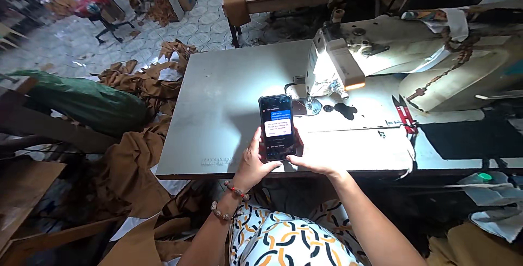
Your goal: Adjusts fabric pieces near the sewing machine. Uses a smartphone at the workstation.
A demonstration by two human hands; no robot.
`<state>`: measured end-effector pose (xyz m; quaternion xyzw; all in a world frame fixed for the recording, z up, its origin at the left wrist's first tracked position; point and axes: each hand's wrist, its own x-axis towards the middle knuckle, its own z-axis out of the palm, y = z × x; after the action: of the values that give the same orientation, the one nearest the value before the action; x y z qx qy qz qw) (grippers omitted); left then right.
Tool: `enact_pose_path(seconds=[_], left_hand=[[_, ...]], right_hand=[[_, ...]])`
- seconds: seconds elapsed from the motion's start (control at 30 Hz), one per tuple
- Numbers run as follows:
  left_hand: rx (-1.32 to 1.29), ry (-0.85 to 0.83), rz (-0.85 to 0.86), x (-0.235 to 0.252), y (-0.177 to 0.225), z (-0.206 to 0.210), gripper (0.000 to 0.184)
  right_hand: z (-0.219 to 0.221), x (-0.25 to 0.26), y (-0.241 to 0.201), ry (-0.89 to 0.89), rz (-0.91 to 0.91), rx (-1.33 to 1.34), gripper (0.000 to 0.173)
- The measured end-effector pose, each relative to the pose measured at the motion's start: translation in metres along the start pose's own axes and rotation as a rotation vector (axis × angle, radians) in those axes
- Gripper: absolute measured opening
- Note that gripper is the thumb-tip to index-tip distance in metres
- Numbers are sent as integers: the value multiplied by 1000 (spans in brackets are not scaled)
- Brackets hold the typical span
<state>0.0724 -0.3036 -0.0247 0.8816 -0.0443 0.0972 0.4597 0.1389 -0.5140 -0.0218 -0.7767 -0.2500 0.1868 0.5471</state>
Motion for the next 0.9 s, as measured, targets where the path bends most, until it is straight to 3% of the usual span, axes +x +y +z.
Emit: enact_pose_path(seconds=[0.13,0.3,0.4,0.63,0.9], left_hand=[[-5,2,0,0,1,0,110],[-11,-12,-2,1,1,0,111],[-19,-9,-11,1,1,0,111],[16,7,27,0,-1,1,111],[34,-4,33,2,1,0,108]], right_hand=[[1,2,-2,80,-6,-67,82],[9,11,-18,303,19,131,40],[16,15,-20,403,16,152,28],[28,22,-12,573,-50,137,18],[28,18,-6,569,-96,198,25]])
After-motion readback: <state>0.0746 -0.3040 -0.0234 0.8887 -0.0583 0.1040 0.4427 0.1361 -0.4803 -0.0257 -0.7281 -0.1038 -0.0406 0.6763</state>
